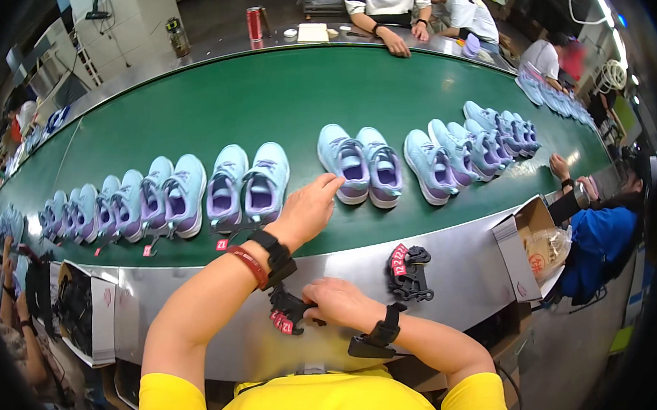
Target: The person attaches black plastic tags to pairs of light blue and purple sneakers moving along a green conveyor belt in a factory setting. The person picks up tags from a nearby box and clips them onto the shoes one by one as they pass by.
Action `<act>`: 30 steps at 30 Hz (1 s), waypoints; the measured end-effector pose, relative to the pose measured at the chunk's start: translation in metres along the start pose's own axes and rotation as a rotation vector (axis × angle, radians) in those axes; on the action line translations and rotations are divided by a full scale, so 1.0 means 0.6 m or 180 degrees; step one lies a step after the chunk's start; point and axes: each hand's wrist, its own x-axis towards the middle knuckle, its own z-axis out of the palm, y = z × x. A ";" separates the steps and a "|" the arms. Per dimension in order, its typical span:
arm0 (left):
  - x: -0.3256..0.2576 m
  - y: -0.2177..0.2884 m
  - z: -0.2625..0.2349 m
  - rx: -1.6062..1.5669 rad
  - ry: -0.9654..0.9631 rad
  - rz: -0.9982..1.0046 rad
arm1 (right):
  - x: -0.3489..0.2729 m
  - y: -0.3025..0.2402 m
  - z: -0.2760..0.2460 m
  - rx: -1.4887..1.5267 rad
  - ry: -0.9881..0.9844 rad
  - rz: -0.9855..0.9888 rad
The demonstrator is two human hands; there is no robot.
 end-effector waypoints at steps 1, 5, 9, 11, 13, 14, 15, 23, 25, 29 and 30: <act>0.015 -0.006 0.017 0.0003 -0.0079 -0.0033 | -0.004 0.001 -0.006 0.0143 -0.0009 0.0052; 0.059 -0.028 0.067 -0.0150 -0.0316 -0.0278 | -0.027 0.010 -0.040 0.0998 0.0029 0.0417; 0.055 -0.061 0.082 -0.0360 -0.0341 -0.0228 | -0.060 0.042 -0.099 0.2681 0.0514 0.1359; 0.041 -0.062 0.082 -0.0348 -0.0442 -0.0009 | -0.070 0.069 -0.120 0.2621 0.1499 0.1411; 0.029 -0.037 0.077 -0.0263 -0.0351 0.0073 | -0.068 0.099 -0.128 0.2769 0.1871 0.1478; 0.022 -0.029 0.077 -0.0211 -0.0389 0.0001 | -0.067 0.103 -0.132 0.2821 0.1780 0.1469; 0.018 -0.024 0.076 -0.0149 -0.0394 -0.0074 | -0.064 0.105 -0.130 0.2862 0.1773 0.1442; 0.002 -0.011 0.082 0.0120 -0.0146 0.0034 | -0.050 0.111 -0.103 0.2880 0.1615 0.1436; -0.001 -0.012 0.084 0.0267 -0.0188 0.0085 | -0.047 0.121 -0.100 0.2083 0.1504 0.1282; -0.008 -0.014 0.055 0.0407 -0.0278 0.0264 | -0.043 0.121 -0.121 0.2217 0.1073 0.1345; -0.008 -0.018 0.048 0.0367 -0.0263 0.0219 | -0.037 0.116 -0.115 0.2290 0.1243 0.1375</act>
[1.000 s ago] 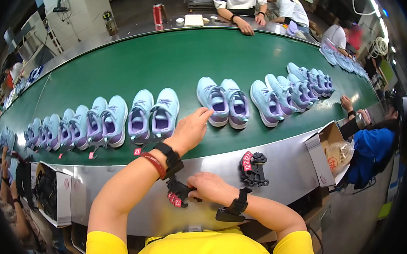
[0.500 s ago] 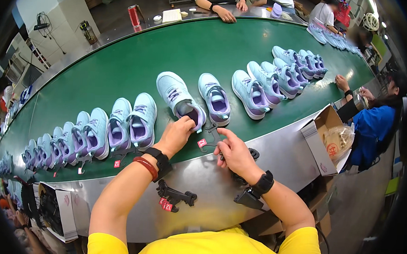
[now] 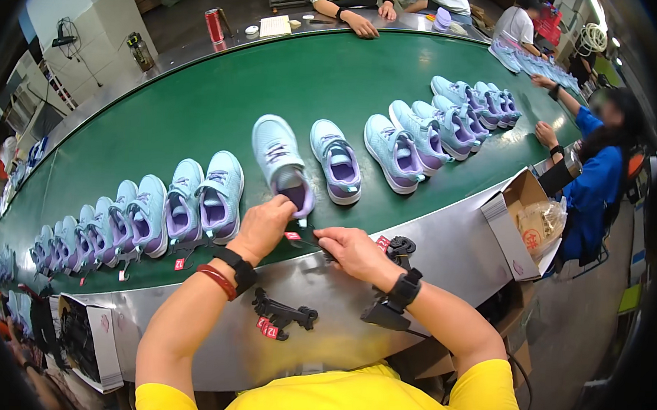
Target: The person attaches black plastic tags to pairs of light blue and purple sneakers moving along a green conveyor belt in a factory setting. The person picks up tags from a nearby box and clips them onto the shoes one by one as they pass by.
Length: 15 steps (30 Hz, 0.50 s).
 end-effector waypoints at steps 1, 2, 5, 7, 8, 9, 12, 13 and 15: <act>0.001 -0.004 -0.004 -0.0047 0.0019 -0.0051 | 0.005 0.004 0.010 -0.0024 0.0169 -0.0247; 0.002 -0.004 -0.008 0.0009 -0.0098 -0.0096 | 0.010 0.011 0.020 -0.0050 0.0337 -0.0493; -0.012 -0.019 -0.005 -0.0121 -0.0100 -0.0180 | 0.019 0.003 0.033 0.0033 0.0336 -0.0396; -0.018 -0.019 -0.007 -0.0146 -0.0065 -0.0249 | 0.013 -0.009 0.034 0.0080 0.0290 -0.0072; -0.019 -0.021 -0.010 -0.0152 -0.0046 -0.0273 | 0.011 -0.022 0.026 0.0349 0.0023 0.0236; -0.016 -0.019 -0.008 -0.0197 -0.0010 -0.0272 | 0.014 -0.015 0.025 0.0593 -0.0061 0.0309; -0.017 -0.020 -0.007 -0.0194 0.0001 -0.0228 | 0.023 0.002 0.027 0.1062 -0.0331 0.0342; -0.016 -0.019 -0.008 -0.0193 -0.0002 -0.0217 | 0.023 0.002 0.026 0.1040 -0.0433 0.0234; -0.009 -0.020 -0.013 -0.0187 -0.0054 -0.0235 | 0.026 0.002 0.017 0.0749 -0.0627 0.0031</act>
